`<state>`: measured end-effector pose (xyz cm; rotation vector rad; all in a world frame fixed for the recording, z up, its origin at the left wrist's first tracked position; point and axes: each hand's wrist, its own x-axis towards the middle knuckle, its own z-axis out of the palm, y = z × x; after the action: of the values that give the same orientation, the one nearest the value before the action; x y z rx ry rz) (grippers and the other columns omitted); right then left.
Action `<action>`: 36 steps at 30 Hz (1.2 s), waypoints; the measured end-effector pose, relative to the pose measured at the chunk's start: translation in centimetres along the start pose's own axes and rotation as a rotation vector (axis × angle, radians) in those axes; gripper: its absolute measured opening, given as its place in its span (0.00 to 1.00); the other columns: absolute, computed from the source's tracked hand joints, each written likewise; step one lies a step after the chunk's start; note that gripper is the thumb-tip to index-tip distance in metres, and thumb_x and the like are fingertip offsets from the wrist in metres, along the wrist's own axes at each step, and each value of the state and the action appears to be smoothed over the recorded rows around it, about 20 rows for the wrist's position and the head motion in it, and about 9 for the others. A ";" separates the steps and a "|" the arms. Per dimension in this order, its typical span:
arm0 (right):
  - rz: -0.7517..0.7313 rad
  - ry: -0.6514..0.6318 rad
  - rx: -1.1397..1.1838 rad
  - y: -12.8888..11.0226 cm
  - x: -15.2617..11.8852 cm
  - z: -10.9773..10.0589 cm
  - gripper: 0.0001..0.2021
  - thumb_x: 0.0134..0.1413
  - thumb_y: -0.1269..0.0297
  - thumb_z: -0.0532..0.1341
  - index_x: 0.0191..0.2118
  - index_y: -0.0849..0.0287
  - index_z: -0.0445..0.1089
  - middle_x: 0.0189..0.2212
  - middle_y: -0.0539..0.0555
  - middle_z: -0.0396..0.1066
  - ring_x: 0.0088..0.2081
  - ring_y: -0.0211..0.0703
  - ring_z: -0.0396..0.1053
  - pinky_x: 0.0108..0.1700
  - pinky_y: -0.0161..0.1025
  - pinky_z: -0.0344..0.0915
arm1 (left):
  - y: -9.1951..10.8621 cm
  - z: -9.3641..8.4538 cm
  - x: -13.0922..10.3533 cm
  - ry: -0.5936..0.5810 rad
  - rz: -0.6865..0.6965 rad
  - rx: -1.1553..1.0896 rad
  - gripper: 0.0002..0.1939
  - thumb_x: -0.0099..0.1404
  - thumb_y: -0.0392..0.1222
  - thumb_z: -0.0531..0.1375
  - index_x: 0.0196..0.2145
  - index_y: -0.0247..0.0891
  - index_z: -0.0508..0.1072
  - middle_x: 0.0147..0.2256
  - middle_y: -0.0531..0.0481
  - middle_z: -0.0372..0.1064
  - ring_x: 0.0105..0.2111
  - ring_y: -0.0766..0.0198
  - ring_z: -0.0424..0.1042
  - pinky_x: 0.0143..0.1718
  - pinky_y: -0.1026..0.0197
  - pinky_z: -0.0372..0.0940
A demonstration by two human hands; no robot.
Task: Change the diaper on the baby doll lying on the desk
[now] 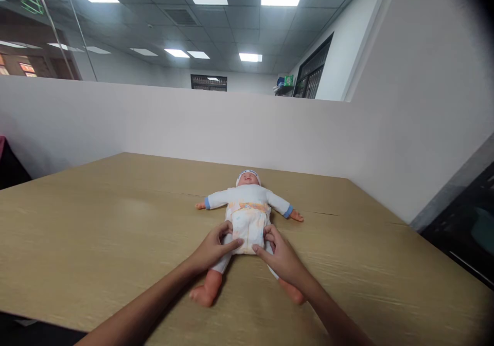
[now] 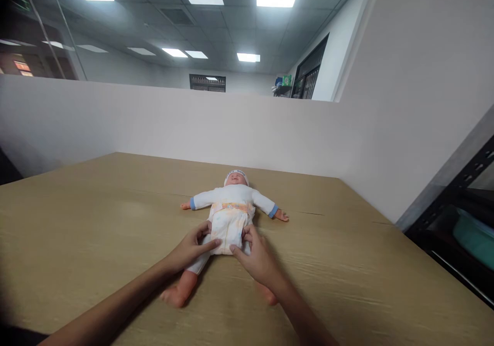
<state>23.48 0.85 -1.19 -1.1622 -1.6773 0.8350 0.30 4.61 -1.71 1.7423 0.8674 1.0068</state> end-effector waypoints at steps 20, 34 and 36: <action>0.238 0.162 -0.060 0.2 -1.5 -0.1 0.20 0.58 0.43 0.66 0.41 0.56 0.71 0.35 0.56 0.79 0.39 0.53 0.77 0.41 0.44 0.69 | 1.0 -0.4 -0.8 0.085 -0.205 -0.009 0.22 0.62 0.61 0.67 0.34 0.38 0.76 0.34 0.51 0.73 0.37 0.57 0.70 0.38 0.60 0.62; 0.152 0.087 0.027 -0.2 1.5 0.0 0.25 0.54 0.37 0.65 0.29 0.58 0.76 0.28 0.54 0.74 0.36 0.52 0.71 0.37 0.41 0.68 | 1.2 -0.3 0.9 -0.058 -0.416 -0.429 0.25 0.58 0.60 0.72 0.40 0.33 0.83 0.39 0.42 0.82 0.37 0.53 0.78 0.41 0.56 0.68; 0.190 0.070 0.130 0.1 2.0 0.1 0.27 0.52 0.35 0.65 0.28 0.58 0.75 0.27 0.53 0.73 0.33 0.49 0.70 0.35 0.40 0.67 | 1.1 -0.4 1.2 -0.048 -0.428 -0.442 0.25 0.58 0.60 0.72 0.40 0.34 0.84 0.38 0.43 0.82 0.37 0.52 0.78 0.40 0.57 0.69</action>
<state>23.17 2.75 -0.75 -1.2588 -1.4503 0.9942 0.55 5.42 -0.32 1.1423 0.8619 0.7909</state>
